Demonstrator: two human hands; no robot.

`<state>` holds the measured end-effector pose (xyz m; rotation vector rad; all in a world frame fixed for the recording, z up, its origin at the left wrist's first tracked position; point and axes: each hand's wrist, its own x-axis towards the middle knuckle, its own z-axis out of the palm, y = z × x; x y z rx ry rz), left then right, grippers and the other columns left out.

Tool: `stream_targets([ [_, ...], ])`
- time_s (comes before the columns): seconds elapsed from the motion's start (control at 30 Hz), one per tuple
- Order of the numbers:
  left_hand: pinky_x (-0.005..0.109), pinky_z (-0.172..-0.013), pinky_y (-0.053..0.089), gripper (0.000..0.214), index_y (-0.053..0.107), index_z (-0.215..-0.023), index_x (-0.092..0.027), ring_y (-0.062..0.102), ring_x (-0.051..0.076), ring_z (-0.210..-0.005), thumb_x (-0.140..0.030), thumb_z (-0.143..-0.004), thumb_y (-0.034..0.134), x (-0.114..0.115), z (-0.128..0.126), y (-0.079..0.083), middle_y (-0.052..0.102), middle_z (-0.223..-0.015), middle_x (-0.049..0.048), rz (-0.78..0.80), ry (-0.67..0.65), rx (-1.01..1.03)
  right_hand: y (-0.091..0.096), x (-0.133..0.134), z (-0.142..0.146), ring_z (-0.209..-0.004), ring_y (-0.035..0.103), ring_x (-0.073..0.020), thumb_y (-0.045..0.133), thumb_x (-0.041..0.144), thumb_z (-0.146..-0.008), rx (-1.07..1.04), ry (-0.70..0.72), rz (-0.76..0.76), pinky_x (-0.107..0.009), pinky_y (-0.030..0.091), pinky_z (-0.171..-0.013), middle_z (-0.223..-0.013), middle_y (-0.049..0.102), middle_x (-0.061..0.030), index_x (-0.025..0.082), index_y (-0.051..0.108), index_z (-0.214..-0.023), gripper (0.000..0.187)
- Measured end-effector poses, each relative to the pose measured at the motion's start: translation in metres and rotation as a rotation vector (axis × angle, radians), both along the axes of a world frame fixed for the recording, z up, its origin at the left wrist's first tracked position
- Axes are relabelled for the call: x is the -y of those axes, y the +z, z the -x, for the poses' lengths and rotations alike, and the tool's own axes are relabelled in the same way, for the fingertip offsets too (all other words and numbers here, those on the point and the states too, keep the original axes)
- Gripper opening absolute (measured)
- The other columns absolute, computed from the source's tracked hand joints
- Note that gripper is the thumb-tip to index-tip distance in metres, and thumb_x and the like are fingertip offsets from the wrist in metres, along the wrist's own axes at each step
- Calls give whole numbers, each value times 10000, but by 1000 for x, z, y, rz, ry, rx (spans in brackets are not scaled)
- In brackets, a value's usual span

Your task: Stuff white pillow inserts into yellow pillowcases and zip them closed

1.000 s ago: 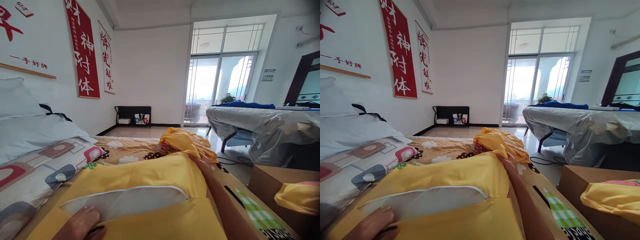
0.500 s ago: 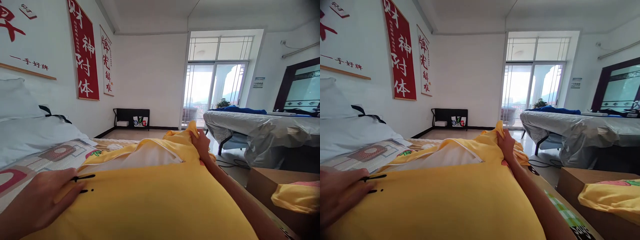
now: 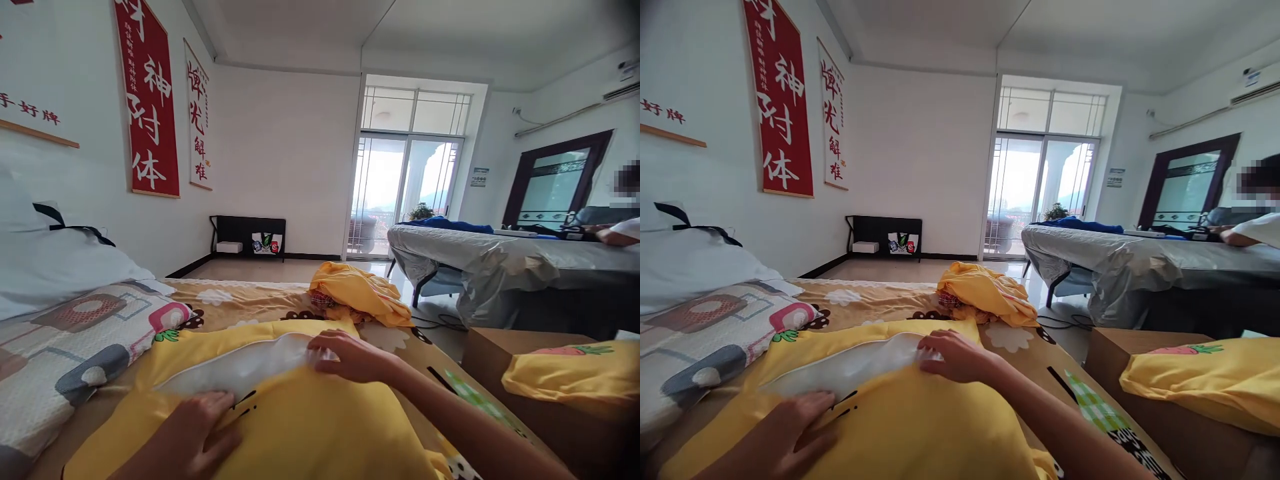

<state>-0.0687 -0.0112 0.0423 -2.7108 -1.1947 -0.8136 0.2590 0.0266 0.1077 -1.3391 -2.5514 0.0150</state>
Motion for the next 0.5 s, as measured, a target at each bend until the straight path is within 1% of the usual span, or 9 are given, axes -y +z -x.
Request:
stream_targets([
  [0.07, 304, -755, 572, 367, 676, -983, -244, 689, 238, -894, -537, -876, 482, -8, 5, -1, 724, -1020, 63, 18, -8, -21, -11, 23, 6, -1013, 581, -168, 624, 379, -864, -3, 69, -2, -288, 444, -897, -1102, 642, -40, 231, 608, -1137, 311],
  [0.1, 313, -792, 568, 365, 676, -977, -250, 676, 238, -945, -540, -884, 474, -11, 8, -2, 712, -1062, 60, 34, 2, -17, -15, 30, 7, -1014, 572, -183, 644, 359, -849, -7, 58, -21, -310, 443, -901, -1099, 633, -57, 209, 604, -1119, 311],
  [0.17, 351, -900, 540, 372, 674, -1005, -255, 626, 246, -1088, -541, -897, 461, -18, 17, -7, 671, -1188, 59, 46, 59, 14, -20, 37, 4, -979, 573, -195, 678, 361, -821, 14, -5, -26, -329, 439, -896, -1038, 639, -60, 190, 611, -1039, 285],
  [0.27, 403, -1011, 483, 466, 629, -1210, -250, 558, 262, -1224, -551, -896, 463, -24, 37, -18, 603, -1331, 65, 107, 165, 9, -26, 38, -7, -860, 601, -193, 655, 463, -831, 106, -41, 89, -323, 444, -840, -845, 650, -28, 191, 615, -851, 276],
  [0.3, 399, -1016, 482, 500, 598, -1273, -249, 564, 261, -1224, -549, -896, 462, -24, 44, -21, 594, -1344, 62, 160, 173, -19, -29, 40, -12, -823, 607, -188, 633, 494, -841, 134, -26, 122, -311, 444, -813, -796, 645, -18, 194, 609, -805, 303],
  [0.37, 373, -1006, 491, 530, 559, -1334, -261, 586, 258, -1200, -545, -899, 455, -20, 57, -23, 586, -1350, 41, 275, 164, -75, -36, 51, -19, -796, 617, -179, 623, 525, -838, 163, 47, 159, -288, 439, -792, -765, 648, -11, 200, 605, -758, 335],
  [0.43, 337, -973, 505, 525, 544, -1351, -283, 616, 248, -1157, -546, -910, 433, -11, 61, -15, 608, -1325, 20, 358, 156, -110, -43, 70, -25, -815, 627, -182, 657, 528, -800, 186, 123, 176, -287, 432, -830, -786, 667, -20, 202, 615, -749, 333],
  [0.47, 314, -907, 532, 503, 581, -1312, -288, 660, 241, -1074, -551, -911, 431, -3, 58, -8, 666, -1242, 17, 368, 171, -115, -44, 82, -27, -834, 632, -188, 675, 520, -781, 201, 141, 183, -298, 424, -872, -805, 677, -27, 202, 626, -755, 323],
  [0.5, 294, -809, 552, 461, 657, -1208, -282, 701, 234, -941, -553, -909, 434, 6, 50, 1, 729, -1095, 16, 346, 177, -129, -45, 95, -28, -852, 636, -196, 692, 505, -763, 216, 139, 186, -312, 411, -914, -822, 686, -34, 202, 639, -768, 308],
])
